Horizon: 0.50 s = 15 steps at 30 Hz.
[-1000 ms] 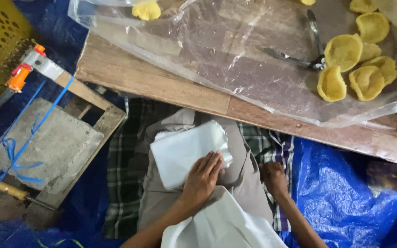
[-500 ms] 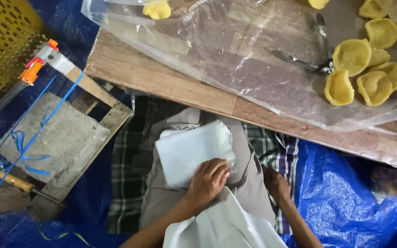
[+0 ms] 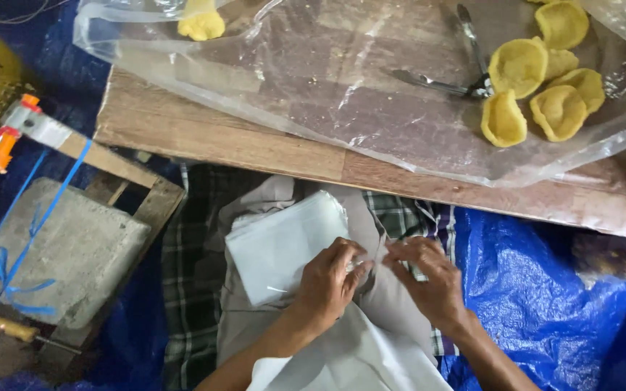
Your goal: Manually filling plastic bags with yellow crackers and sealing them using a heat sealer.
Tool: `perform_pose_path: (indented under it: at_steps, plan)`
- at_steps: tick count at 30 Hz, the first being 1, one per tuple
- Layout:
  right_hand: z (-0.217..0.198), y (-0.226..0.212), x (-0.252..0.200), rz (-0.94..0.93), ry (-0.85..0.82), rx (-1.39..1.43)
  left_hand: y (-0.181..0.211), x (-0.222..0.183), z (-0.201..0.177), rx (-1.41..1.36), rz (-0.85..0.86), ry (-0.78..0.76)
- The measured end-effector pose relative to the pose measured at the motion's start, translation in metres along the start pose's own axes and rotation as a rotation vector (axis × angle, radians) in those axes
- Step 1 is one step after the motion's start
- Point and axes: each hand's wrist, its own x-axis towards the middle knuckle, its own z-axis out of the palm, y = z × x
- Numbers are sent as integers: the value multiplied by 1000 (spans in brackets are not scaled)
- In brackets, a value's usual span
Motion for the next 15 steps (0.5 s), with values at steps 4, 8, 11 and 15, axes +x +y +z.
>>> perform_pose_path:
  at_steps: [4, 8, 11, 15]
  plan:
    - [-23, 13, -1, 127, 103, -36, -15, 5, -16, 13, -198, -377]
    - [-30, 13, 17, 201, 80, 1, -30, 12, -17, -17, -62, -228]
    - [-43, 29, 72, 105, 80, -113, -26, 18, -21, 30, -89, 46]
    - [-69, 130, 173, 30, 30, -389, -28, 23, -26, 130, -10, 333]
